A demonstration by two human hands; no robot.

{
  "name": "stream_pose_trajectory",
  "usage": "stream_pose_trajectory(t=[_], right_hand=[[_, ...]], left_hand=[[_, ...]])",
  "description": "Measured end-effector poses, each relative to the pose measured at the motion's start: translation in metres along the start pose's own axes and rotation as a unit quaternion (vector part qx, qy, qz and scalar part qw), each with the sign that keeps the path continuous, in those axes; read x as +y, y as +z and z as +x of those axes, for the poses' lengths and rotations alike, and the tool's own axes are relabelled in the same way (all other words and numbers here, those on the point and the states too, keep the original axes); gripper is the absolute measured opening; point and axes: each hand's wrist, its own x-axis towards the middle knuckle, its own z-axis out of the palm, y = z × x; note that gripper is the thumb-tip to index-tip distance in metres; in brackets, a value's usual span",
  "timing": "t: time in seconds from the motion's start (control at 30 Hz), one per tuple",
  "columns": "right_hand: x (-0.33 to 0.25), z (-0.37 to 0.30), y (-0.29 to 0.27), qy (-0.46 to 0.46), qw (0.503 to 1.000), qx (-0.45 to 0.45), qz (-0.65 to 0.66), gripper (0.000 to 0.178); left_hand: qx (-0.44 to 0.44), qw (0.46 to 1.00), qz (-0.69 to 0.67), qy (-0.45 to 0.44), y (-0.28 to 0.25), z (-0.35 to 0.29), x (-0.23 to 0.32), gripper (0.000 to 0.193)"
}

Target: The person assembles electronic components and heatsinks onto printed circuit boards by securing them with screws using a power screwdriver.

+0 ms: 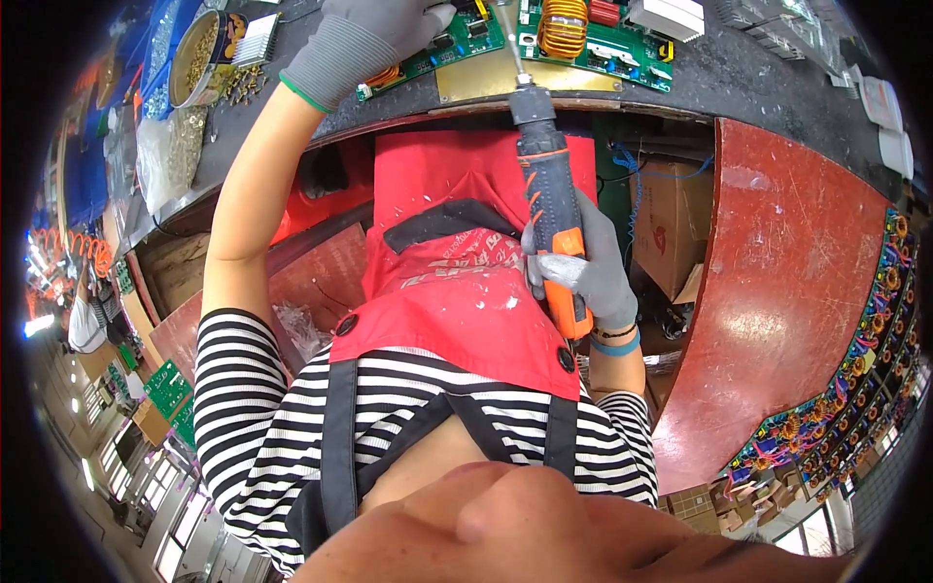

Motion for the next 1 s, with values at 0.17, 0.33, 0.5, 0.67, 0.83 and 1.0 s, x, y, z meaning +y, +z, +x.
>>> stream_pose_trajectory(t=[0.17,0.33,0.5,0.67,0.83,1.0], right_hand=[[-0.003,-0.004,-0.004,-0.015,1.0,0.009,0.003,0.053],[0.001,-0.003,-0.005,-0.024,1.0,-0.002,-0.015,0.057],[0.003,-0.007,-0.009,-0.007,1.0,0.0,-0.002,0.062],[0.008,-0.008,-0.004,-0.027,0.941,0.078,-0.329,0.076],[-0.002,-0.005,0.005,-0.055,0.922,0.08,-0.374,0.085],[-0.005,0.0,0.005,-0.042,0.91,0.071,-0.405,0.089]], left_hand=[[0.05,0.998,0.045,0.006,0.012,-0.001,0.0,0.056],[0.053,0.998,0.015,-0.016,0.013,0.003,0.005,0.053],[0.044,0.998,0.039,0.009,0.012,0.001,0.001,0.055],[0.024,1.0,0.01,-0.006,0.006,-0.004,-0.003,0.06],[-0.009,0.999,0.011,-0.038,0.005,-0.003,-0.003,0.062],[-0.055,0.996,-0.058,0.044,-0.01,-0.005,-0.015,0.069]])
